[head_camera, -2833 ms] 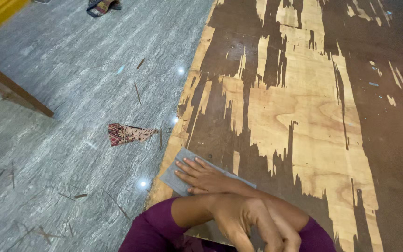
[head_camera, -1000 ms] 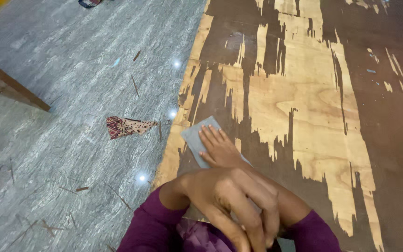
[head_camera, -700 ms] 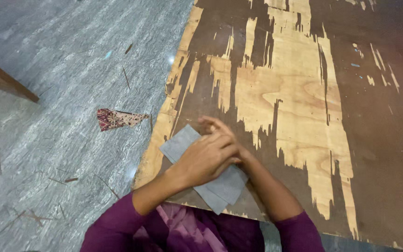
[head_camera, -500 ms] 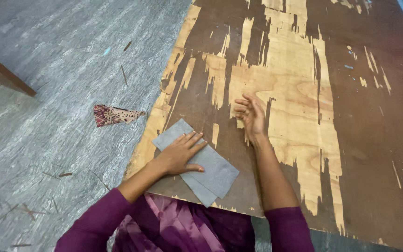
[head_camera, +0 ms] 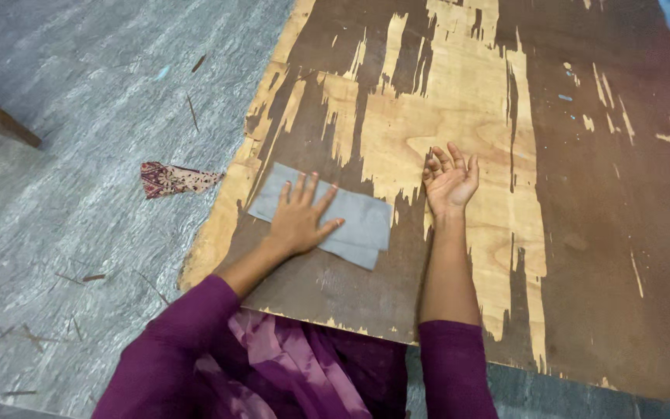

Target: The person sands a large wooden board using a sanding block held in the right hand, moving it back and forth across the surface. The left hand occasionally rests on the board for stability.

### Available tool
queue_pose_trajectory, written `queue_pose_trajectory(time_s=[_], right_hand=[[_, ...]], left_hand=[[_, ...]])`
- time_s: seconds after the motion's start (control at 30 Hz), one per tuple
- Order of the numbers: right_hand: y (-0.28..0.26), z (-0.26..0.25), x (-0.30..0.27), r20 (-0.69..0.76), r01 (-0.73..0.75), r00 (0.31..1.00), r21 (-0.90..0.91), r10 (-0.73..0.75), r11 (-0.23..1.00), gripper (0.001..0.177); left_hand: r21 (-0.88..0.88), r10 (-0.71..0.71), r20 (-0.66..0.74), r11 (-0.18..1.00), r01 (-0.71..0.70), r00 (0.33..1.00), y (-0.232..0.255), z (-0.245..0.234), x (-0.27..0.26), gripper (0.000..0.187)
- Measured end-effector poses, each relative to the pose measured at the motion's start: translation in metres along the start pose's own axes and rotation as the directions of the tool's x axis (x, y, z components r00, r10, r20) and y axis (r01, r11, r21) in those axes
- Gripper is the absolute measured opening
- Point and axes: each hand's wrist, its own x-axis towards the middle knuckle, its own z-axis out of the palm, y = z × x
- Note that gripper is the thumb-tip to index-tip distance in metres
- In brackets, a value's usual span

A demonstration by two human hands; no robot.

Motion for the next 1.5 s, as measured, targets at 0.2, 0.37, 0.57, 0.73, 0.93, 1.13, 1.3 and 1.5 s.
queue_pose_trajectory(time_s=[0.2, 0.37, 0.57, 0.73, 0.93, 1.13, 1.3, 1.5], right_hand=[[-0.001, 0.005, -0.007, 0.011, -0.021, 1.000, 0.002, 0.021, 1.000, 0.067], [0.000, 0.002, -0.005, -0.007, -0.013, 1.000, -0.006, 0.013, 1.000, 0.066], [0.003, 0.000, -0.002, -0.026, 0.004, 1.000, -0.037, -0.005, 0.999, 0.065], [0.003, 0.003, -0.004, -0.023, 0.008, 1.000, -0.042, -0.009, 0.999, 0.064], [0.003, 0.006, -0.004, -0.034, 0.014, 0.999, -0.064, -0.017, 0.998, 0.064], [0.005, 0.005, -0.003, -0.047, 0.018, 0.999, -0.069, -0.022, 0.997, 0.063], [0.008, -0.002, 0.000, -0.035, 0.027, 0.999, -0.086, -0.030, 0.996, 0.062], [0.011, -0.006, 0.001, -0.037, 0.025, 0.999, -0.068, -0.028, 0.997, 0.061]], left_hand=[[-0.159, 0.399, 0.096, 0.910, -0.382, 0.912, 0.091, -0.008, -0.067, 0.078], [-0.323, 0.612, 0.128, 0.770, -0.550, 0.781, 0.088, -0.013, -0.072, 0.077], [-0.131, 0.383, 0.151, 0.921, -0.366, 0.911, 0.044, 0.008, 0.025, 0.081], [-0.073, 0.091, 0.203, 0.994, -0.077, 0.975, -0.009, 0.014, 0.093, 0.083], [0.012, -0.117, 0.115, 0.993, 0.116, 0.986, -0.064, 0.001, 0.080, 0.084], [0.039, -0.058, 0.014, 0.998, 0.058, 0.998, -0.054, -0.030, -0.027, 0.080], [0.089, -0.041, 0.020, 0.995, 0.039, 0.999, -0.010, -0.062, -0.136, 0.080], [0.070, -0.020, 0.109, 0.997, 0.012, 0.994, -0.012, -0.066, -0.135, 0.081]])
